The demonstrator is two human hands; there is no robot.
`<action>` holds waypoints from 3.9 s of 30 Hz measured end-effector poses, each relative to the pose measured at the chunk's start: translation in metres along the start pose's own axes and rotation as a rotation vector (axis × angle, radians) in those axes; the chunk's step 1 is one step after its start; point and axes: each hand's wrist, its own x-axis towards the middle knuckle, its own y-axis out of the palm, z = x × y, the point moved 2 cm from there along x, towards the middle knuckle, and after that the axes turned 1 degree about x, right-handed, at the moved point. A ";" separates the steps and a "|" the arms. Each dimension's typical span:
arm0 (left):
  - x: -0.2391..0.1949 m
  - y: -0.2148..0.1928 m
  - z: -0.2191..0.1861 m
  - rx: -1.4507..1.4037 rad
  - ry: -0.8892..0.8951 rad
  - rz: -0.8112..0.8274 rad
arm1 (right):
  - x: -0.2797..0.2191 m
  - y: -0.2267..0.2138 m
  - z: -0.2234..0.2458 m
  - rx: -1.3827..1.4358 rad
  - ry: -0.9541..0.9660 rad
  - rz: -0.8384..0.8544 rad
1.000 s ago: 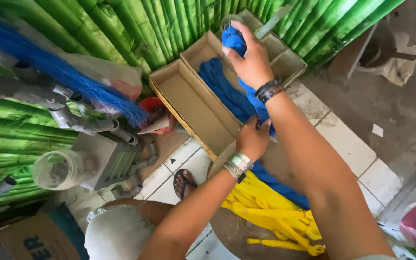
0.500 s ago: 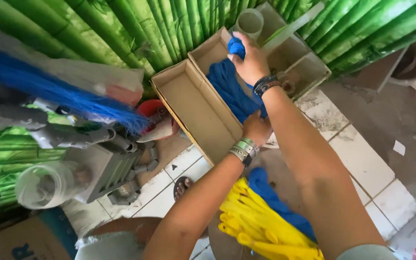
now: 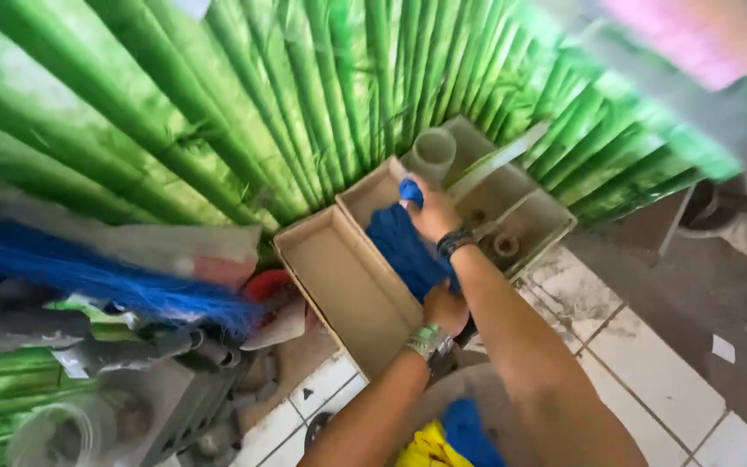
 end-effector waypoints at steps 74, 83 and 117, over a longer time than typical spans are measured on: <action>0.026 0.014 -0.009 -0.307 -0.053 0.196 | -0.018 0.021 -0.001 -0.115 -0.287 -0.069; 0.012 -0.021 -0.032 -0.221 -0.067 0.094 | -0.020 0.036 -0.018 -0.101 -0.230 0.049; -0.297 -0.228 0.016 0.339 0.625 0.287 | -0.384 -0.175 0.046 0.187 -0.076 0.211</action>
